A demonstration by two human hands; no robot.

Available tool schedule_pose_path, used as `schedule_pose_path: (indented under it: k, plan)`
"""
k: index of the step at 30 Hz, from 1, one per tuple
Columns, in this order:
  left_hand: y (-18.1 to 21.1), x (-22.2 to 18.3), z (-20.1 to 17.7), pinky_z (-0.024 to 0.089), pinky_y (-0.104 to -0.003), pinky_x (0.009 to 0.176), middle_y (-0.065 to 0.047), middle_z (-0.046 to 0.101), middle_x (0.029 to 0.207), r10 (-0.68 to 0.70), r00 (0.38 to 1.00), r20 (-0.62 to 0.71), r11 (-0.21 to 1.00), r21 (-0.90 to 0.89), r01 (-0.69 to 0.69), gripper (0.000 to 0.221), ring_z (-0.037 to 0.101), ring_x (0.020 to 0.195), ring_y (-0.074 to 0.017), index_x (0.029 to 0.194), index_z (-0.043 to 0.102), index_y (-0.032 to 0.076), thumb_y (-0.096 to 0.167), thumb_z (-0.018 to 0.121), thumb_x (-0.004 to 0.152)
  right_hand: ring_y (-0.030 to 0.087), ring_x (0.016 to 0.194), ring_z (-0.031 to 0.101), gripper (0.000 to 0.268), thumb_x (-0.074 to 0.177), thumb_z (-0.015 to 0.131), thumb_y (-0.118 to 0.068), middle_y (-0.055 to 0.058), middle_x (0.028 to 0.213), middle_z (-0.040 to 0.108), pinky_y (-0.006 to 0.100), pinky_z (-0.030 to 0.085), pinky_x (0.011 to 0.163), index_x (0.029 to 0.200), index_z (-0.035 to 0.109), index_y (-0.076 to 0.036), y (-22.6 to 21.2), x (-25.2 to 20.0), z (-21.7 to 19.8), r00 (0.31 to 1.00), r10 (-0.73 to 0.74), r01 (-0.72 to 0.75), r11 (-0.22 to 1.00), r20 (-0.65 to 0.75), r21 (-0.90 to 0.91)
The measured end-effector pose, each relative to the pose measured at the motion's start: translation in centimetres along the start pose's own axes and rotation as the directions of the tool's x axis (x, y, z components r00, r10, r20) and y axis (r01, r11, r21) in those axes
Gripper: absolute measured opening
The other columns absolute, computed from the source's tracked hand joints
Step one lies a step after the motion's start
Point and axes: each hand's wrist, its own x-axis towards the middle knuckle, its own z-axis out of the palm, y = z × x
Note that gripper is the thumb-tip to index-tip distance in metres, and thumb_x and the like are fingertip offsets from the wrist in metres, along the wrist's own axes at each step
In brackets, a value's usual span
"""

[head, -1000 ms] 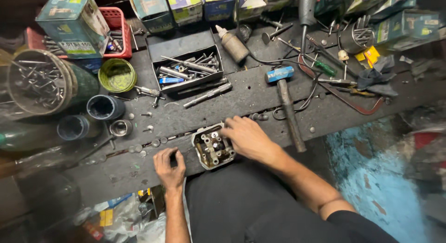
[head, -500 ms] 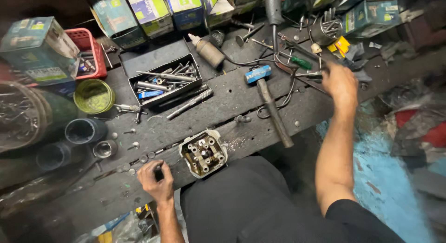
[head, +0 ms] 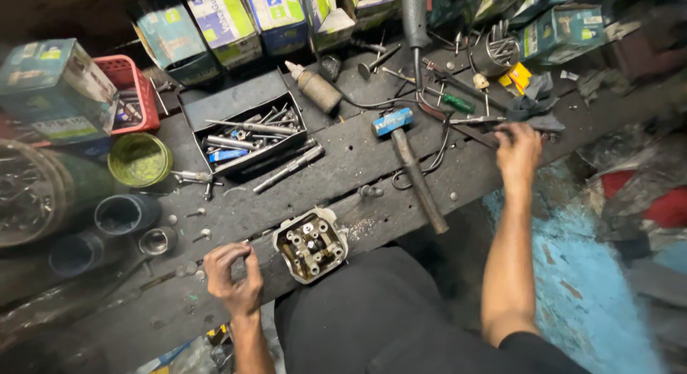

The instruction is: The person cleans a metal engine head with a rag, then uses a screwdriver to adjust internal components. They tap the assembly with a hammer and continue manipulating parts by hand, turning the head over to inspect different sides.

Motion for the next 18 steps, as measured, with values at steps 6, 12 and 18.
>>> schedule_pose_path:
  k: [6,12,18]
  plan:
    - [5.5,2.5,0.9,0.055,-0.031,0.096,-0.008,0.073,0.107,-0.166,0.935,0.312,0.889,-0.362,0.279,0.015,0.070,0.102,-0.0180,0.103,0.069,0.006,0.001,0.071,0.089,0.013,0.090,0.071,0.016,0.101,0.069,-0.010,0.006,0.100,0.074,0.029,0.059,0.084,0.111,0.070,0.002,-10.7,-1.8,-6.2,0.929,0.187,-0.370,0.460,0.320,0.807]
    - [11.6,3.9,4.9,0.047,-0.029,0.099,-0.007,0.070,0.120,-0.096,0.542,0.835,0.737,-0.307,0.603,0.046,0.066,0.113,-0.0150,0.141,0.049,0.005,0.015,0.062,0.097,0.015,0.086,0.072,0.022,0.093,0.070,-0.009,0.007,0.101,0.077,0.032,0.060,0.079,0.112,0.072,-0.001,-21.1,-5.9,-8.2,0.792,-0.231,-0.458,0.388,0.565,0.800]
    - [11.3,2.4,5.8,0.038,-0.026,0.061,0.000,0.049,0.078,-0.331,0.385,0.862,0.717,-0.035,0.696,0.025,0.044,0.069,-0.0091,0.125,0.060,0.010,0.024,0.055,0.105,0.020,0.102,0.068,0.027,0.101,0.074,-0.019,0.008,0.109,0.072,0.036,0.055,0.091,0.120,0.069,0.000,-8.7,5.0,-2.9,0.958,0.197,-0.066,0.861,-0.211,0.504]
